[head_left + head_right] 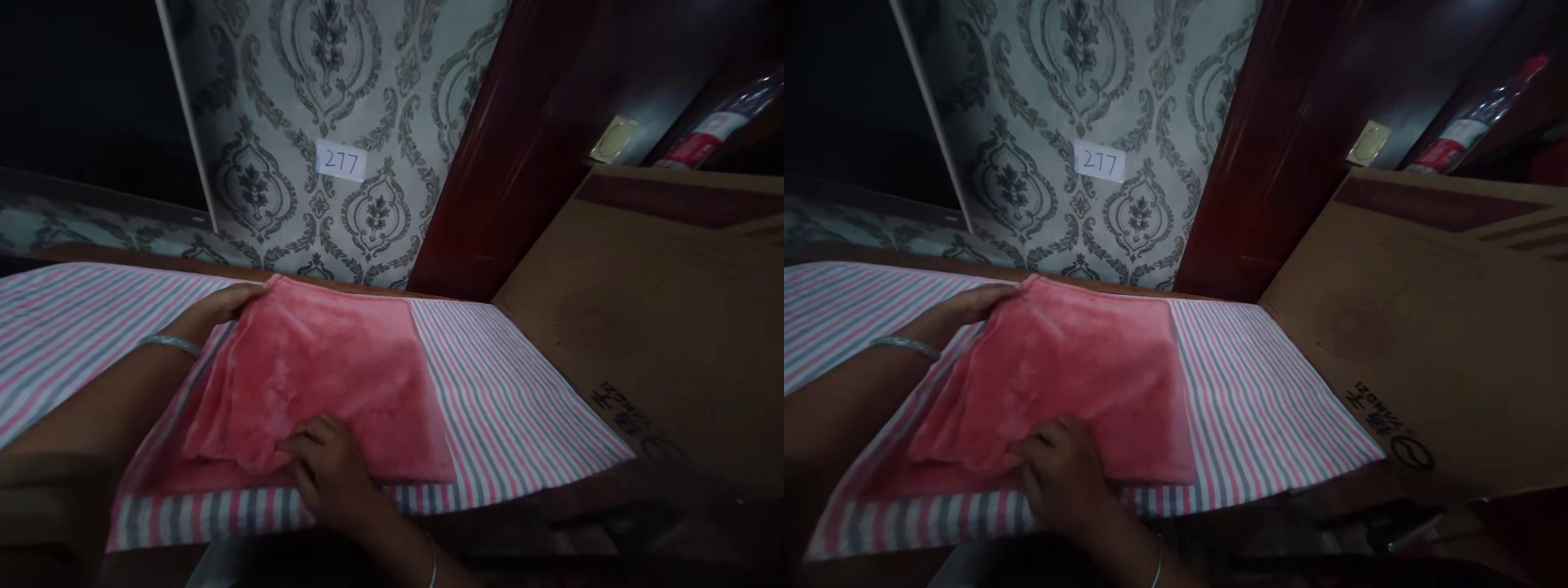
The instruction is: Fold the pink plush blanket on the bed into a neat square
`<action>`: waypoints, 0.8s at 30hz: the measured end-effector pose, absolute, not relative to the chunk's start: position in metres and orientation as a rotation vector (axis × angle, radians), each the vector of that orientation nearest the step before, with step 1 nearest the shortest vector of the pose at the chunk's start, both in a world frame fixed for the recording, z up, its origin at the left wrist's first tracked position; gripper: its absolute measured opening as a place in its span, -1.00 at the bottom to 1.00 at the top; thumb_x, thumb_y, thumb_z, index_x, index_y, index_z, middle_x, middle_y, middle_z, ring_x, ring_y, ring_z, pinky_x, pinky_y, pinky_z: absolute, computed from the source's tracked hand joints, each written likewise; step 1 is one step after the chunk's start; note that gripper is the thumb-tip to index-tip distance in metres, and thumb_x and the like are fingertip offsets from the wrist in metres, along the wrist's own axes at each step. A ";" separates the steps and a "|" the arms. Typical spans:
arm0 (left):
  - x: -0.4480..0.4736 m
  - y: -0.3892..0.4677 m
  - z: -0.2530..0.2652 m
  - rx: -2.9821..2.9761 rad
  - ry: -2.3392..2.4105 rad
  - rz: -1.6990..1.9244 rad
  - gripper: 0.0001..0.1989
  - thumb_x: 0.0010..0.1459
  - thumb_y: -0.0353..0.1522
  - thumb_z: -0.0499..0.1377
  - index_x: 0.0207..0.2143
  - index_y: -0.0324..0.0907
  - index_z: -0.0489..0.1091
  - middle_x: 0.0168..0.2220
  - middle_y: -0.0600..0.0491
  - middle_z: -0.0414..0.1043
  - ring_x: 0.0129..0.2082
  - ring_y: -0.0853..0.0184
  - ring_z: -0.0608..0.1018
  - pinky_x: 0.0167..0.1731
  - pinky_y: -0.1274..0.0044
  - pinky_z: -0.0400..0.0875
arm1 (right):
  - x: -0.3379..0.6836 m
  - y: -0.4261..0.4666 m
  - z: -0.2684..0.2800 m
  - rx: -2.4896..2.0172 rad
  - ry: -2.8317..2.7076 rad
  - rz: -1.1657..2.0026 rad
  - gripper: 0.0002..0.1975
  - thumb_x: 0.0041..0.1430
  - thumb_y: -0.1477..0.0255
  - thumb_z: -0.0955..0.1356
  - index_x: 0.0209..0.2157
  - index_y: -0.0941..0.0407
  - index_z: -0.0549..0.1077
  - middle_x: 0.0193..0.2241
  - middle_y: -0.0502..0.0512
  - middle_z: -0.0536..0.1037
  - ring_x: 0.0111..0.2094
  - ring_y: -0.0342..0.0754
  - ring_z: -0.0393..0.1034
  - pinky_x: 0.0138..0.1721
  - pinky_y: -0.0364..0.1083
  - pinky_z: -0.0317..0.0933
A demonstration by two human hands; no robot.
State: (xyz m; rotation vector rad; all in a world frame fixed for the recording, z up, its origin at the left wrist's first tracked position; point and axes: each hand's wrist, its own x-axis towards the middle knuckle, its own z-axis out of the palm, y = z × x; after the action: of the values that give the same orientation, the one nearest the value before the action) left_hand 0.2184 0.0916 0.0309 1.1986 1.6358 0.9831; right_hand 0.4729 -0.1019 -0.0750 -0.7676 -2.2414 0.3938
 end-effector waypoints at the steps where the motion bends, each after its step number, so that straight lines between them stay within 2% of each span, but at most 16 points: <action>1: 0.216 0.085 0.030 1.161 1.590 0.944 -0.47 0.00 -0.07 0.32 -0.20 -0.38 0.49 -0.44 -0.08 0.56 -0.39 0.20 0.55 -0.28 0.40 0.52 | 0.474 -0.102 -0.075 -0.771 -2.215 0.433 -0.72 0.22 0.58 0.30 -0.10 0.09 0.55 -0.21 0.12 0.58 -0.15 -0.02 0.41 -0.06 -0.02 0.31; 3: 0.213 0.070 0.028 1.115 1.469 0.892 -0.28 -0.16 0.06 0.38 -0.12 -0.34 0.50 -0.33 -0.15 0.61 -0.28 0.12 0.61 -0.21 0.38 0.54 | 0.474 -0.101 -0.075 -0.787 -2.178 0.479 -0.73 0.23 0.57 0.30 -0.10 0.09 0.55 -0.21 0.12 0.59 -0.14 -0.02 0.42 -0.05 -0.02 0.32; 5: 0.209 0.048 0.023 1.105 1.363 0.944 -0.03 -0.32 0.07 0.46 0.11 -0.24 0.41 -0.16 -0.14 0.63 -0.14 0.09 0.63 -0.12 0.41 0.55 | 0.474 -0.100 -0.075 -0.784 -2.157 0.497 -0.74 0.24 0.56 0.30 -0.11 0.09 0.56 -0.21 0.12 0.59 -0.15 -0.02 0.43 -0.07 -0.03 0.33; 7: 0.207 0.023 0.017 1.087 1.341 1.015 0.22 -0.36 0.01 0.51 0.35 -0.07 0.14 0.01 -0.10 0.58 -0.02 0.11 0.61 -0.06 0.43 0.54 | 0.473 -0.100 -0.076 -0.772 -2.140 0.503 -0.74 0.24 0.56 0.31 -0.11 0.09 0.57 -0.22 0.11 0.60 -0.16 -0.03 0.43 -0.07 -0.03 0.33; 9: 0.205 -0.002 0.011 1.072 1.421 1.022 0.34 -0.36 -0.05 0.53 0.43 0.09 -0.08 0.14 -0.07 0.50 0.10 0.10 0.56 -0.01 0.40 0.54 | 0.473 -0.100 -0.076 -0.763 -2.129 0.506 -0.74 0.24 0.56 0.31 -0.11 0.09 0.57 -0.23 0.11 0.60 -0.17 -0.03 0.43 -0.07 -0.03 0.33; 10: 0.205 -0.013 0.008 1.079 1.466 1.007 0.36 -0.37 -0.08 0.53 0.44 0.12 -0.11 0.20 -0.06 0.45 0.17 0.08 0.51 0.02 0.39 0.53 | 0.473 -0.100 -0.076 -0.762 -2.126 0.504 -0.75 0.24 0.56 0.32 -0.11 0.09 0.57 -0.23 0.11 0.60 -0.18 -0.03 0.43 -0.06 -0.03 0.33; 12: 0.203 -0.032 0.003 1.120 1.527 1.005 0.34 -0.42 -0.14 0.53 0.42 0.15 -0.02 0.30 -0.03 0.34 0.29 0.03 0.38 0.10 0.38 0.48 | 0.473 -0.100 -0.077 -0.755 -2.138 0.503 -0.74 0.23 0.57 0.32 -0.11 0.10 0.57 -0.21 0.12 0.59 -0.17 -0.03 0.42 -0.05 -0.02 0.32; 14: 0.200 -0.044 -0.001 1.129 1.554 1.036 0.31 -0.43 -0.15 0.51 0.41 0.17 0.02 0.35 0.02 0.26 0.34 0.01 0.30 0.13 0.37 0.45 | 0.474 -0.100 -0.077 -0.742 -2.158 0.497 -0.74 0.24 0.57 0.32 -0.09 0.11 0.57 -0.21 0.13 0.59 -0.17 -0.03 0.42 -0.05 -0.02 0.32; 17: 0.192 -0.053 -0.006 1.095 1.585 1.063 0.28 -0.39 -0.12 0.50 0.41 0.24 0.00 0.35 0.05 0.26 0.29 0.04 0.38 0.08 0.37 0.49 | 0.477 -0.102 -0.075 -0.729 -2.199 0.486 -0.72 0.26 0.57 0.30 -0.06 0.12 0.56 -0.19 0.14 0.58 -0.15 -0.02 0.40 -0.06 -0.02 0.32; 19: 0.187 -0.056 -0.008 1.094 1.615 1.045 0.26 -0.36 -0.09 0.50 0.41 0.21 0.00 0.34 0.00 0.27 0.25 0.03 0.43 0.07 0.37 0.50 | 0.480 -0.103 -0.072 -0.717 -2.237 0.479 -0.72 0.29 0.55 0.29 -0.05 0.12 0.56 -0.18 0.15 0.57 -0.14 -0.01 0.39 -0.06 0.00 0.31; 21: 0.185 -0.058 -0.009 1.093 1.654 0.990 0.26 -0.32 -0.03 0.49 0.42 0.17 -0.03 0.33 -0.08 0.28 0.23 -0.02 0.45 0.09 0.26 0.47 | 0.485 -0.105 -0.068 -0.704 -2.280 0.471 -0.73 0.32 0.53 0.29 -0.04 0.10 0.56 -0.17 0.16 0.56 -0.12 0.00 0.38 -0.04 0.02 0.30; 24: 0.184 -0.062 -0.011 1.153 1.721 0.922 0.26 -0.26 0.05 0.45 0.44 0.19 -0.11 0.37 -0.11 0.21 0.32 -0.10 0.32 0.18 0.11 0.35 | 0.492 -0.107 -0.062 -0.719 -2.334 0.445 -0.74 0.36 0.50 0.29 -0.02 0.09 0.55 -0.17 0.16 0.55 -0.13 0.00 0.38 -0.04 0.02 0.29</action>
State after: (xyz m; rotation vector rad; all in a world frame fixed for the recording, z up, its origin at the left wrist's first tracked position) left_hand 0.1839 -0.0619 -0.0110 1.1528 1.7213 0.9218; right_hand 0.4923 -0.1070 -0.0619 -0.7193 -2.3335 0.4446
